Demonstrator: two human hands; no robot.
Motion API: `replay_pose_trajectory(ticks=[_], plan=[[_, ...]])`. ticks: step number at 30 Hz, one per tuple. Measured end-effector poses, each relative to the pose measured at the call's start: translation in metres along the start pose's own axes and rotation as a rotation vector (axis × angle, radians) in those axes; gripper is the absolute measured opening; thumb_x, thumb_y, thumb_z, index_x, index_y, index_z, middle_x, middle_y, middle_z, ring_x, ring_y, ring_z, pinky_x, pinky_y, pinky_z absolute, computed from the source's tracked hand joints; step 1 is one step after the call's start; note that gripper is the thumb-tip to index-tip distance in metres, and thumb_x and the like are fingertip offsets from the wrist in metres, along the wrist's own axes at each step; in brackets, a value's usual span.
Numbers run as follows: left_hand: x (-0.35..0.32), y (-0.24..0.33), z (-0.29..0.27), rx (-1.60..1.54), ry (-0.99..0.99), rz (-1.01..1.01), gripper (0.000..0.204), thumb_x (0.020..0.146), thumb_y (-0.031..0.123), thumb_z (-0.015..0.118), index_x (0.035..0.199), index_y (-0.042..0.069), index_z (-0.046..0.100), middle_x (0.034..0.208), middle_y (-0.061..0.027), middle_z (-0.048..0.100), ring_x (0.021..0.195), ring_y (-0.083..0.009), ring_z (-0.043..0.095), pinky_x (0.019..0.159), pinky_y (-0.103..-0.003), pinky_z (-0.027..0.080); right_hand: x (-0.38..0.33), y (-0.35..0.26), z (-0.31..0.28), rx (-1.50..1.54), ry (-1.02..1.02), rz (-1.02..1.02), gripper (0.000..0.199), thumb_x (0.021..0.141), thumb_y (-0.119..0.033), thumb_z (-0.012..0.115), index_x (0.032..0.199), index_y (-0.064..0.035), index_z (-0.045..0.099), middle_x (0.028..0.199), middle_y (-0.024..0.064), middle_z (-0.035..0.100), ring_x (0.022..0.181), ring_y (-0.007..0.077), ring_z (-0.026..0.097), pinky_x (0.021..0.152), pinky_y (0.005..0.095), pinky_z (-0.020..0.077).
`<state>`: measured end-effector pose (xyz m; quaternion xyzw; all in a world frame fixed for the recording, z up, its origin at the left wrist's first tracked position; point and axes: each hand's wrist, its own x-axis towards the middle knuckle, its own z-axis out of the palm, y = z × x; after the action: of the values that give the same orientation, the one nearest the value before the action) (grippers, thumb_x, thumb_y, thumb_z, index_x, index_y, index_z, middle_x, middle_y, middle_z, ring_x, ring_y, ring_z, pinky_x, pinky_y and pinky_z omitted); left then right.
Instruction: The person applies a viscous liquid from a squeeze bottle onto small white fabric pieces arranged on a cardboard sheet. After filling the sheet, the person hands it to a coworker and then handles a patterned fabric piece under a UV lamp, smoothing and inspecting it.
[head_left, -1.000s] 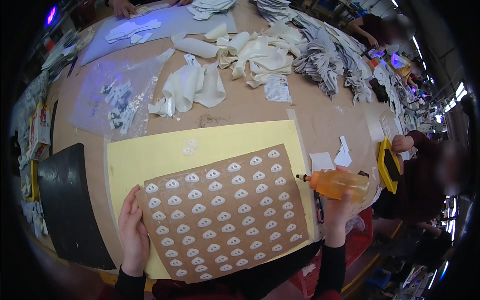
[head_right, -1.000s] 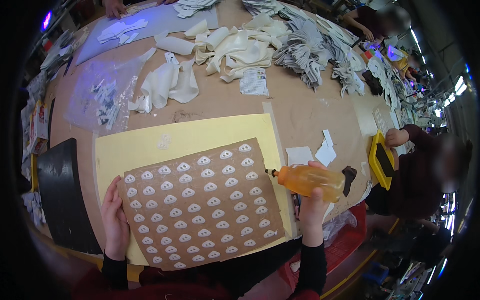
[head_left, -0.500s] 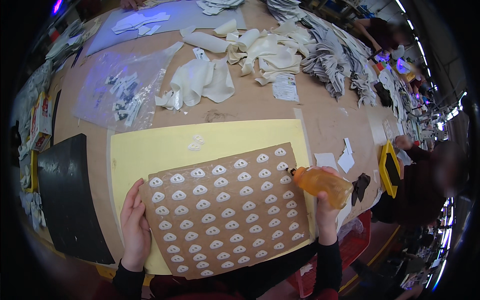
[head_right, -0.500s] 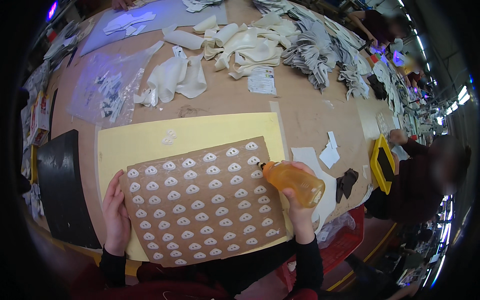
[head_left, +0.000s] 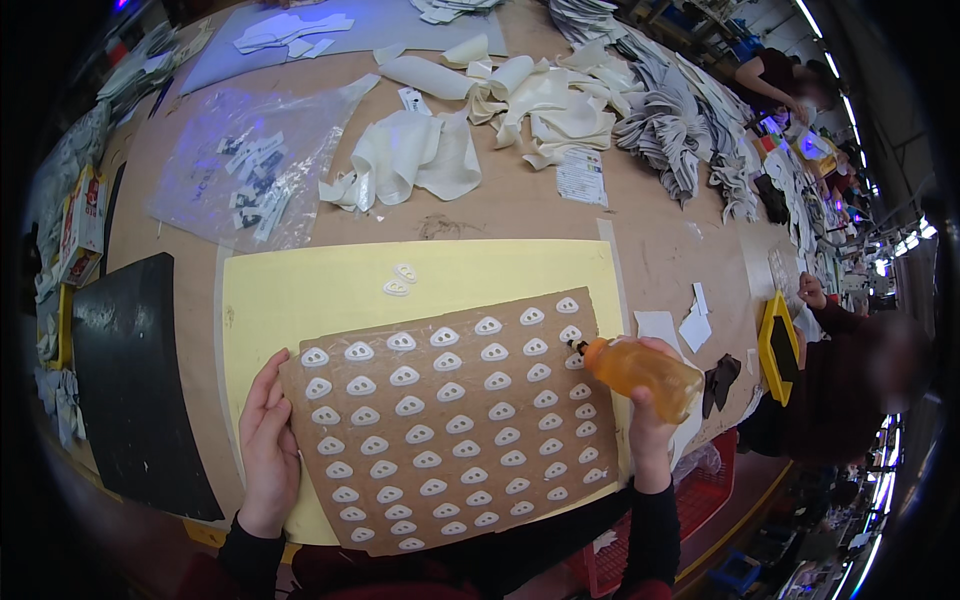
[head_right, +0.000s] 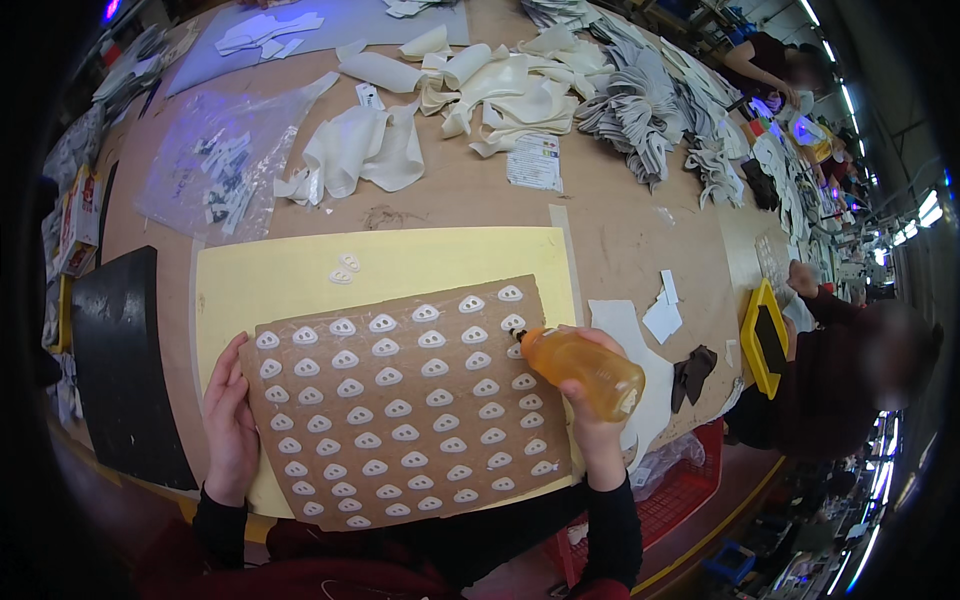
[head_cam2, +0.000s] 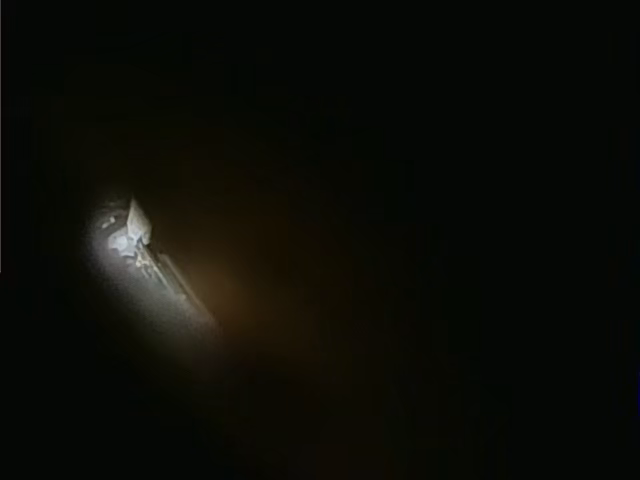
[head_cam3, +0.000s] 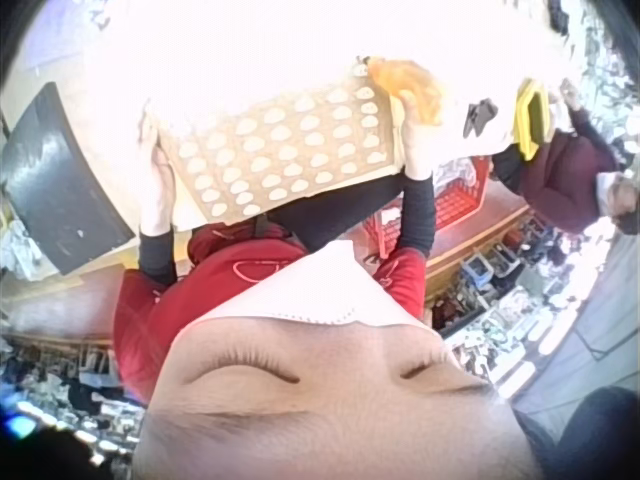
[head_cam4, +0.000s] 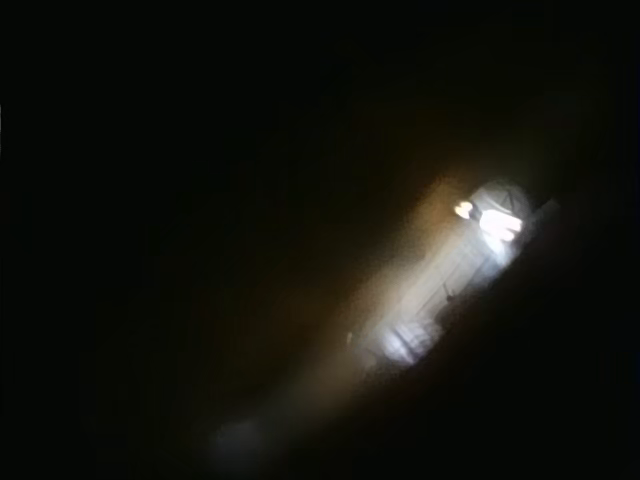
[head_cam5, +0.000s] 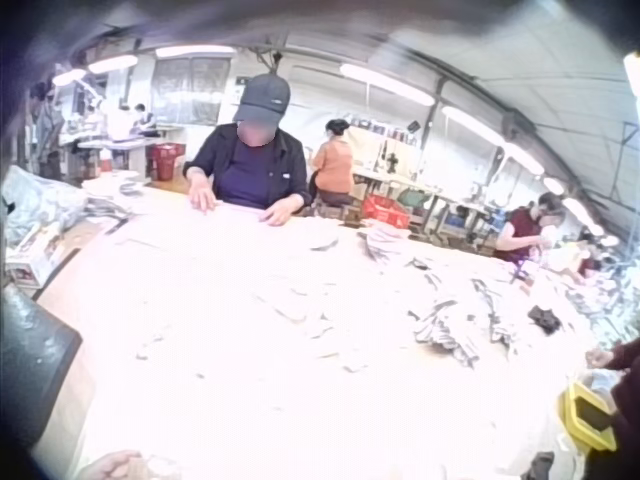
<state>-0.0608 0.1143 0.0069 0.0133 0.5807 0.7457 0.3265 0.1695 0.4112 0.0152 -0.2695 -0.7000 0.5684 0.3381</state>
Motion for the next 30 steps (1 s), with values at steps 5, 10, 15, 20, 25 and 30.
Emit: replay_pose_trajectory(ticks=[5,10,15,20,25,30], plan=[[0.000,0.000,-0.001,-0.016,0.004,-0.006,0.048,0.096,0.004,0.036,0.143,-0.004,0.033,0.141,-0.0172,0.046,0.130,-0.0175,0.045,0.109,-0.029,0.032,0.001,-0.003,0.003,-0.038,-0.003,-0.006,0.062,0.080,-0.026,0.079,0.127,0.0016,0.049,0.119,0.0167,0.061,0.110,0.0234,0.060,0.095,0.0342,0.0486],[0.000,0.000,-0.001,-0.026,-0.002,-0.010,0.048,0.096,0.004,0.036,0.143,-0.004,0.033,0.140,-0.0168,0.047,0.129,-0.0175,0.045,0.109,-0.029,0.032,0.004,-0.008,0.007,-0.042,-0.027,0.020,0.060,0.079,-0.021,0.080,0.125,0.0016,0.051,0.119,0.0158,0.062,0.109,0.0221,0.060,0.094,0.0336,0.0486],[0.001,-0.003,-0.002,-0.024,0.000,-0.003,0.049,0.096,0.005,0.037,0.143,-0.004,0.033,0.140,-0.0161,0.047,0.129,-0.0170,0.045,0.109,-0.029,0.033,0.009,-0.011,0.010,-0.094,0.004,0.002,0.054,0.077,-0.018,0.082,0.120,0.0024,0.056,0.116,0.0127,0.063,0.106,0.0185,0.061,0.092,0.0312,0.0490],[0.001,-0.002,-0.003,-0.032,0.004,-0.004,0.049,0.095,0.003,0.036,0.143,-0.004,0.034,0.141,-0.0173,0.044,0.130,-0.0178,0.044,0.109,-0.029,0.033,0.024,-0.027,0.024,-0.176,0.032,-0.004,0.047,0.077,-0.016,0.082,0.114,0.0033,0.061,0.111,0.0099,0.064,0.099,0.0160,0.062,0.087,0.0291,0.0497],[0.001,-0.002,-0.002,-0.040,0.001,-0.009,0.048,0.095,0.003,0.036,0.143,-0.004,0.034,0.141,-0.0171,0.045,0.129,-0.0179,0.045,0.109,-0.029,0.033,0.035,-0.034,0.025,-0.210,0.033,0.004,0.044,0.077,-0.016,0.082,0.110,0.0035,0.061,0.109,0.0099,0.065,0.095,0.0152,0.063,0.084,0.0289,0.0508],[0.001,-0.002,-0.003,-0.027,-0.008,-0.010,0.048,0.096,0.005,0.037,0.143,-0.004,0.033,0.141,-0.0169,0.044,0.130,-0.0177,0.044,0.109,-0.029,0.033,0.041,-0.036,0.026,-0.219,0.038,0.055,0.042,0.077,-0.017,0.082,0.107,0.0033,0.061,0.108,0.0098,0.066,0.091,0.0146,0.064,0.080,0.0282,0.0524]])
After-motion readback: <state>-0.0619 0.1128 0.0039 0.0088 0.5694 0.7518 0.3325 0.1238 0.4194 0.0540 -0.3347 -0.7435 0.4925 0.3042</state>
